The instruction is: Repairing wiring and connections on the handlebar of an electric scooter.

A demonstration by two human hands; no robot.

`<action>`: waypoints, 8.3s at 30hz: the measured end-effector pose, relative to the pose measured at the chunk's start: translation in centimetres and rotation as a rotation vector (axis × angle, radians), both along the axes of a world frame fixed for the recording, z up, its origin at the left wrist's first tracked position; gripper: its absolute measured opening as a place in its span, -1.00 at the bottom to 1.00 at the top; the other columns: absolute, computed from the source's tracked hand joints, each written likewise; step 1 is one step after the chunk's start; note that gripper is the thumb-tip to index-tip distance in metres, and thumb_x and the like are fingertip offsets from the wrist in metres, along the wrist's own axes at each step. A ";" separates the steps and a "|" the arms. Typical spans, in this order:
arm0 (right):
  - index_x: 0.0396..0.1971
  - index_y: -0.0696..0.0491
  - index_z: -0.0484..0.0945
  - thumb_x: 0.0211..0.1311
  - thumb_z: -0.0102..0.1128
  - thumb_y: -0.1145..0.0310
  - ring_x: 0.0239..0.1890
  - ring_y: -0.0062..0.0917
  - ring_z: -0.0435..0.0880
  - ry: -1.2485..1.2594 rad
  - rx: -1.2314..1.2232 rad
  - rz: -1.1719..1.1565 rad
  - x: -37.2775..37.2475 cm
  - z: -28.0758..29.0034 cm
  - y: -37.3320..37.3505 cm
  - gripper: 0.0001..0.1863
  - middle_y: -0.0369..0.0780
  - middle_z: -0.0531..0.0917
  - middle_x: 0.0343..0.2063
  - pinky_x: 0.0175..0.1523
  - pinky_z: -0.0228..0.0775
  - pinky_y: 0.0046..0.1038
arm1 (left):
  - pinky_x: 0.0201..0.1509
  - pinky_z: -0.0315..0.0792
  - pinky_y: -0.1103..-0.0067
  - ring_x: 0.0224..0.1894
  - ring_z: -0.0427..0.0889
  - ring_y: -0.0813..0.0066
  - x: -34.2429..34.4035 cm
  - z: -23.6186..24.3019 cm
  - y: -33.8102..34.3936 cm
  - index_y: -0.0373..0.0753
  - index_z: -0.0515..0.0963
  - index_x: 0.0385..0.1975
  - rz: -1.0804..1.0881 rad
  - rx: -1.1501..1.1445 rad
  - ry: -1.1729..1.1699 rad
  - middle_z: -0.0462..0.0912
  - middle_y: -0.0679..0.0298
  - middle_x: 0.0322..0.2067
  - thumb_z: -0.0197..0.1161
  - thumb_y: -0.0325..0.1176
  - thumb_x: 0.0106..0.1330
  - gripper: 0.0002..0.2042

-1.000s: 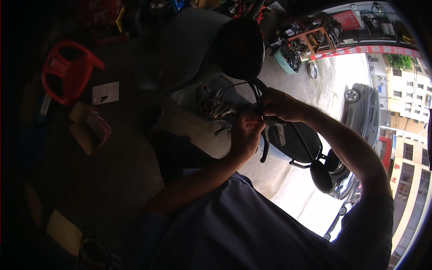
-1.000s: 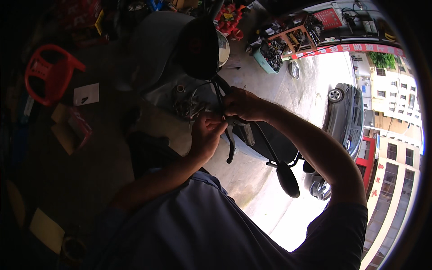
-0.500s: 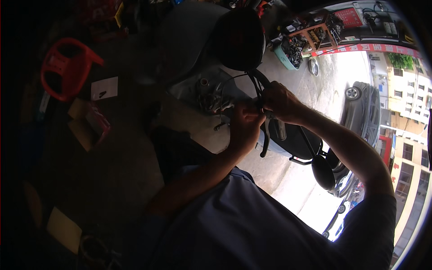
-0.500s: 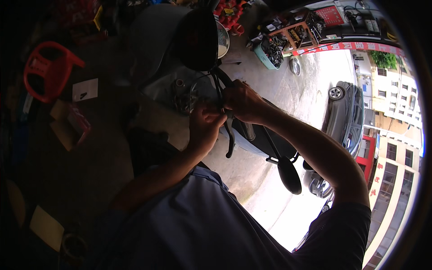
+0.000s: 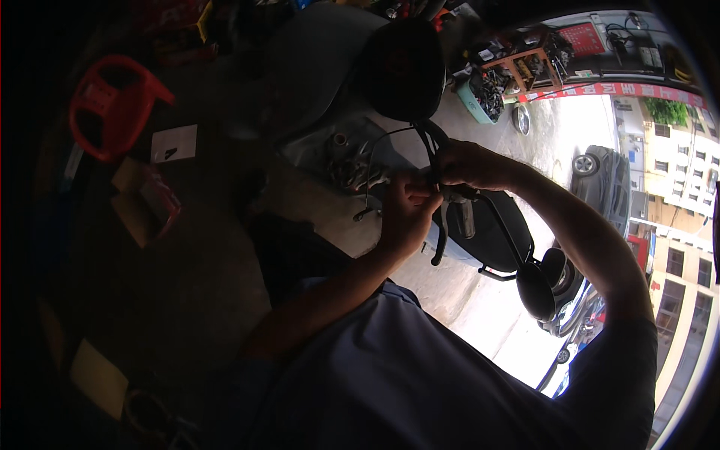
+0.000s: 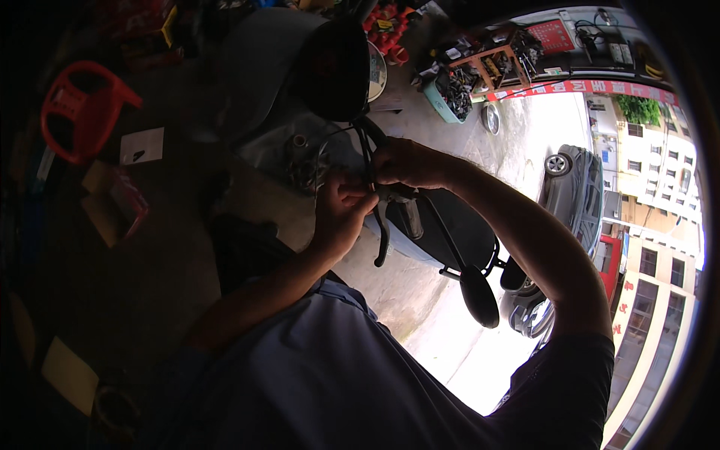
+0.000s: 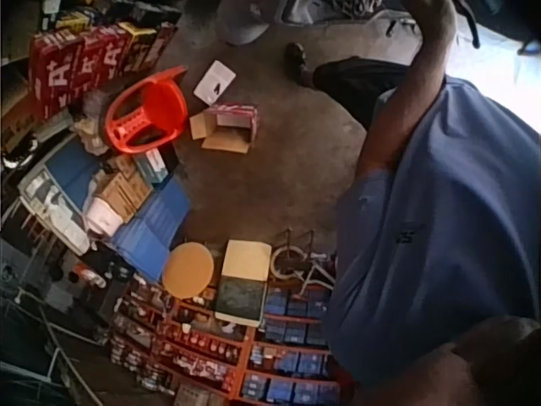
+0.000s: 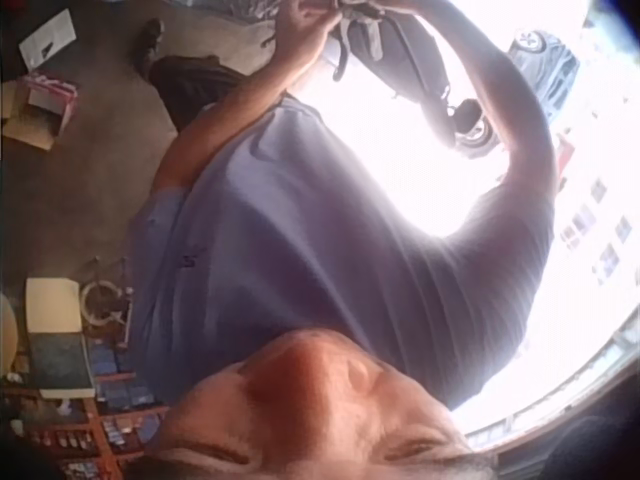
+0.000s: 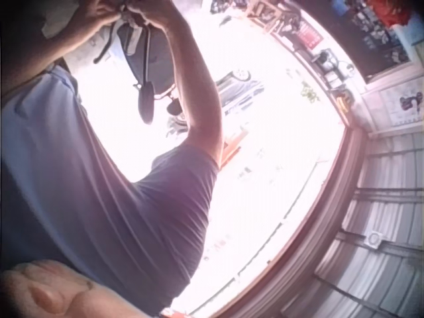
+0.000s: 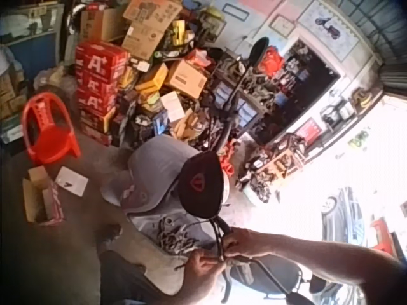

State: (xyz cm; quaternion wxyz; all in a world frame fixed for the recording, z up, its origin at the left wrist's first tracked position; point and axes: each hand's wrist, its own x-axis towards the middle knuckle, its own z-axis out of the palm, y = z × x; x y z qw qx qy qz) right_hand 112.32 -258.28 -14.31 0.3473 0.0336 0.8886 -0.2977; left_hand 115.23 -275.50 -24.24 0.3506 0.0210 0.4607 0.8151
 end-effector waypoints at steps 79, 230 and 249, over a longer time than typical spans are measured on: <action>-0.56 -0.01 0.62 -0.07 0.20 0.36 -0.26 -0.33 0.50 0.478 0.083 0.273 1.7 -1.5 0.1 -0.93 -0.28 0.57 -0.45 -0.12 0.34 -0.32 | 0.00 0.49 0.47 -0.18 0.62 0.40 -0.8 -0.1 -0.4 -0.32 0.29 -0.17 -0.085 0.027 0.017 0.56 0.16 -0.30 0.29 -0.56 0.09 -0.65; -0.13 0.14 0.52 0.28 0.05 0.32 -0.26 -0.44 0.59 0.940 -0.581 -1.543 18.5 -8.4 -13.2 -0.74 -0.15 0.63 -0.34 -0.11 0.41 -0.38 | -0.20 0.50 0.54 -0.31 0.53 0.57 -3.0 5.1 0.9 -0.20 0.45 -0.28 -0.698 -0.410 0.367 0.54 0.35 -0.37 0.13 -0.24 0.37 -0.84; -0.41 0.10 0.55 0.25 0.01 0.23 -0.48 -0.66 0.40 0.862 -0.574 -1.523 18.6 -7.6 -12.0 -0.75 -0.36 0.44 -0.60 -0.32 0.29 -0.53 | -0.23 0.48 0.59 -0.34 0.54 0.57 -3.5 4.8 0.9 -0.19 0.45 -0.34 -0.680 -0.392 0.326 0.51 0.38 -0.40 0.17 -0.25 0.34 -0.85</action>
